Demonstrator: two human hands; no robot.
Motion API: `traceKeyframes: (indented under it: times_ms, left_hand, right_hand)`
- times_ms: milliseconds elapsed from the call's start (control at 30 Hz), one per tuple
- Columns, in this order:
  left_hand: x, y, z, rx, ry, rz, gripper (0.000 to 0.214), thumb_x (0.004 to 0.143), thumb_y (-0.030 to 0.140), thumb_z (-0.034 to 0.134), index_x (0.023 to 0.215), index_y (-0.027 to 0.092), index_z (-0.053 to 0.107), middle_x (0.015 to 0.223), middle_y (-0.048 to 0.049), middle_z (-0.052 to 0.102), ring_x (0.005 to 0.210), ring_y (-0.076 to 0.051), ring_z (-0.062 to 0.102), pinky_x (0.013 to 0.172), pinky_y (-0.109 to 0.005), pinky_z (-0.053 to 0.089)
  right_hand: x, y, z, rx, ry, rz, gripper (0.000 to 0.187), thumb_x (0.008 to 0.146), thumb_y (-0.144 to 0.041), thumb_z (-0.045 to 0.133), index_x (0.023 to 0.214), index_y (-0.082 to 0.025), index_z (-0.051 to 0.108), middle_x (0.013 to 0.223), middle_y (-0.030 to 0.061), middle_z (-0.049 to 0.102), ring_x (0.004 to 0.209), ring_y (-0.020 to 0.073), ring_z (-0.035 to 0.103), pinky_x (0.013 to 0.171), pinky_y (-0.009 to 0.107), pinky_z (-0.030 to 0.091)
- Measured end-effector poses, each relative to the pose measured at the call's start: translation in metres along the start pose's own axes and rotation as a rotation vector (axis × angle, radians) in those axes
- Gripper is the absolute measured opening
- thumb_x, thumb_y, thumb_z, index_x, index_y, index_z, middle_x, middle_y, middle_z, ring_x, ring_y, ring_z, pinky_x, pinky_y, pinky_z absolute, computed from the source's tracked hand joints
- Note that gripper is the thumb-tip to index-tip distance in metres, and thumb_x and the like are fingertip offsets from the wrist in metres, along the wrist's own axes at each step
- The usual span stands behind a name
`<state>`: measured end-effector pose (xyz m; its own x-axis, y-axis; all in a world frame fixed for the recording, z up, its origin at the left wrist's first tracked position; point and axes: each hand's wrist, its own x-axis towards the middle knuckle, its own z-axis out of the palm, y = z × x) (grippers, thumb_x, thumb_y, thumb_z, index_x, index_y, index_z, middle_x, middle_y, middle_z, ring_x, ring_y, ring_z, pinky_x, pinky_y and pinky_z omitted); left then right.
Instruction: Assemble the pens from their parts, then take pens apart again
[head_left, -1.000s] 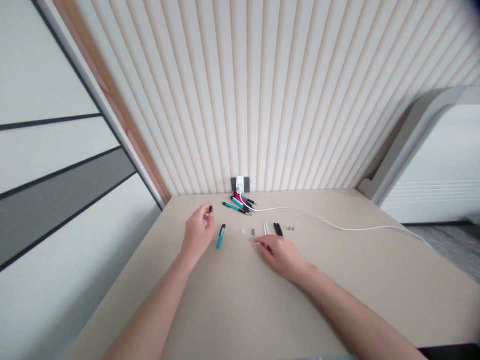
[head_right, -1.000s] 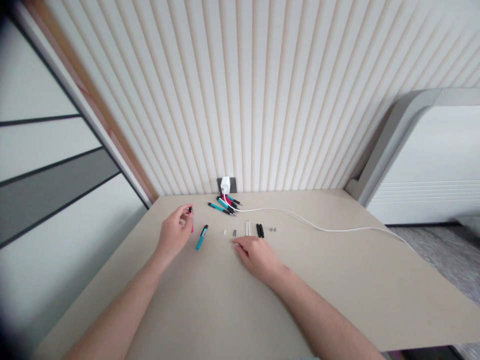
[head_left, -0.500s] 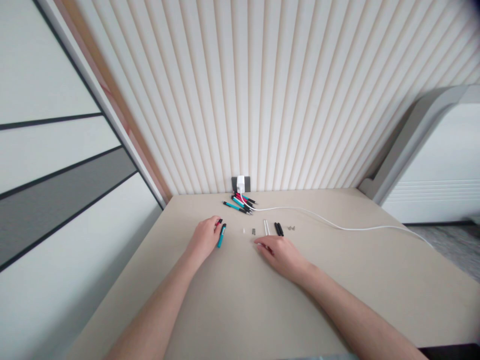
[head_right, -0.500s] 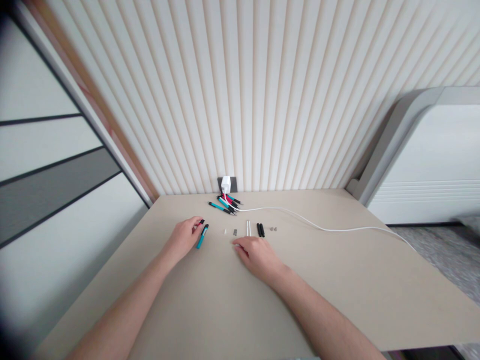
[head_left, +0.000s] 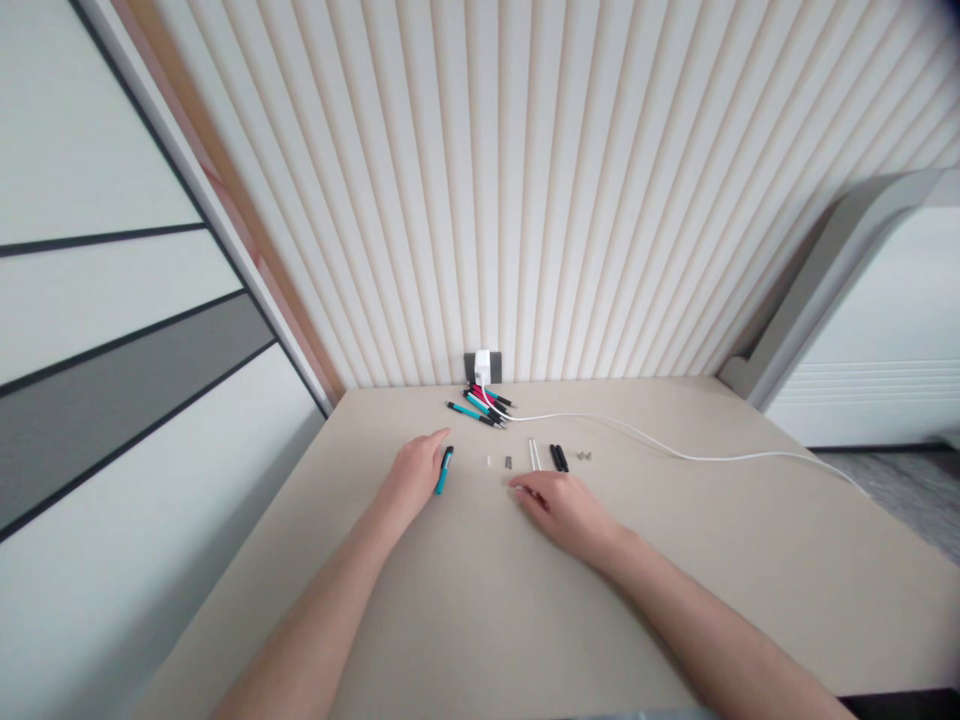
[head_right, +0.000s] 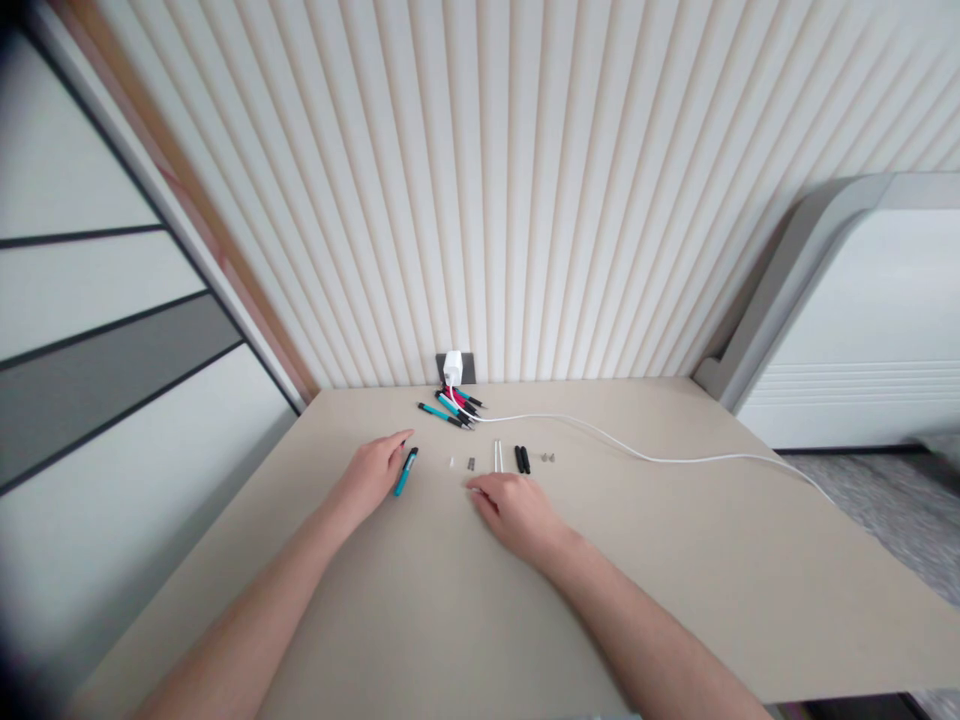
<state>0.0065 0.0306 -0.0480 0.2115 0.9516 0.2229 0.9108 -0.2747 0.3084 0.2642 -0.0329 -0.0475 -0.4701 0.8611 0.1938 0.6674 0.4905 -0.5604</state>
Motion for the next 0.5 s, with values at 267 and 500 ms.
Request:
traceKeyframes:
  times_ms: [267, 500]
  left_hand:
    - [-0.0016, -0.0009, 0.0026, 0.011, 0.012, 0.01, 0.037, 0.089, 0.007, 0.039, 0.119, 0.013, 0.059, 0.112, -0.0128, 0.068, 0.105, -0.022, 0.064, 0.096, -0.034, 0.047]
    - [-0.0027, -0.0006, 0.003, 0.02, -0.011, 0.017, 0.036, 0.09, 0.008, 0.039, 0.12, 0.013, 0.058, 0.112, -0.0132, 0.067, 0.105, -0.022, 0.063, 0.097, -0.035, 0.046]
  right_hand:
    - [0.0009, 0.0019, 0.0011, 0.043, 0.081, -0.085, 0.027, 0.097, -0.026, 0.044, 0.108, -0.024, 0.068, 0.1, 0.0061, 0.068, 0.092, 0.0174, 0.064, 0.084, 0.028, 0.048]
    - [0.0025, 0.0047, 0.0017, 0.033, 0.137, -0.029, 0.027, 0.096, -0.027, 0.046, 0.109, -0.021, 0.069, 0.096, 0.0079, 0.067, 0.088, 0.0189, 0.063, 0.081, 0.03, 0.049]
